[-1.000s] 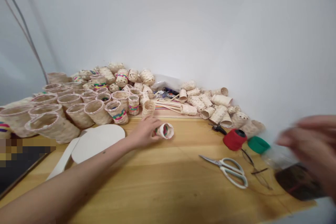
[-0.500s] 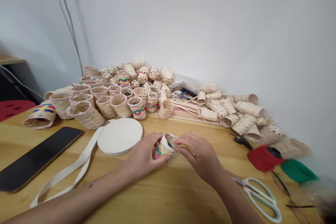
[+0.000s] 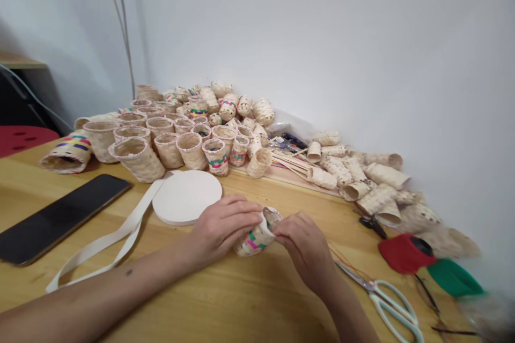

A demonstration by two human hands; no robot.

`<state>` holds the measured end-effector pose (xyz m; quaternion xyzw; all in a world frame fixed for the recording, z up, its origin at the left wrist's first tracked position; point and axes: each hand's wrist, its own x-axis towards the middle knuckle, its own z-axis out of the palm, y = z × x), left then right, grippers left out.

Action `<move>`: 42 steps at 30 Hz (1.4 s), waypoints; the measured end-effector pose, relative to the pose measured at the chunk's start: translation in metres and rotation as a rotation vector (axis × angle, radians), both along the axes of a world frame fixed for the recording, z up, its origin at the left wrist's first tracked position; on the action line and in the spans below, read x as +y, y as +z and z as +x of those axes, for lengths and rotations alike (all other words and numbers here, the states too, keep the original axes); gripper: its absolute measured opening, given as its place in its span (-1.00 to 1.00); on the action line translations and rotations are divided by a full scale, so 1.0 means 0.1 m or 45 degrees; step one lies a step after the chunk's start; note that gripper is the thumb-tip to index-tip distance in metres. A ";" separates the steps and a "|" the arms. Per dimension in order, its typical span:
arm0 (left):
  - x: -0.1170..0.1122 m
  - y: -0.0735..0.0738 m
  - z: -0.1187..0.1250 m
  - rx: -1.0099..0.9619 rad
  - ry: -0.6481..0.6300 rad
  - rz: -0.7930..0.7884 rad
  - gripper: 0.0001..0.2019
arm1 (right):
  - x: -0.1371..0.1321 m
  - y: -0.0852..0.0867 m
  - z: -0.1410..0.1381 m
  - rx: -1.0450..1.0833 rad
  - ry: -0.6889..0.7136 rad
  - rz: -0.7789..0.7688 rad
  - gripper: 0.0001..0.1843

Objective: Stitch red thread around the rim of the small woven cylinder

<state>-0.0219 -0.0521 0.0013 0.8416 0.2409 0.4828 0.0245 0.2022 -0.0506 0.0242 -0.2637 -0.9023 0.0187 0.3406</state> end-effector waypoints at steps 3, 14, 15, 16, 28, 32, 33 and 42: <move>0.00 0.00 0.03 -0.002 -0.058 0.095 -0.78 | -0.02 0.02 -0.01 -0.024 0.027 0.013 -0.83; -0.11 0.06 0.05 0.123 -0.015 -0.163 -0.85 | -0.05 -0.01 0.00 0.088 0.048 -0.006 -0.86; -0.13 0.07 0.06 0.128 -0.018 -0.239 -0.84 | -0.06 -0.01 -0.01 0.096 0.055 0.009 -0.85; -0.15 0.08 0.07 0.124 -0.026 -0.316 -0.82 | -0.07 0.00 -0.01 0.106 0.071 0.026 -0.84; -0.18 0.12 0.12 0.094 -0.188 -0.473 -0.86 | -0.01 -0.04 0.03 0.013 0.177 0.020 -0.93; -0.14 0.02 0.14 0.084 -0.214 -0.443 -0.84 | 0.01 -0.05 0.02 0.002 0.172 0.049 -0.86; -0.14 0.00 0.15 0.082 -0.208 -0.436 -0.83 | 0.02 -0.05 0.02 -0.001 0.173 0.057 -0.86; -0.11 -0.09 0.18 0.071 -0.186 -0.477 -0.83 | 0.08 -0.03 0.01 0.022 0.206 0.180 -0.83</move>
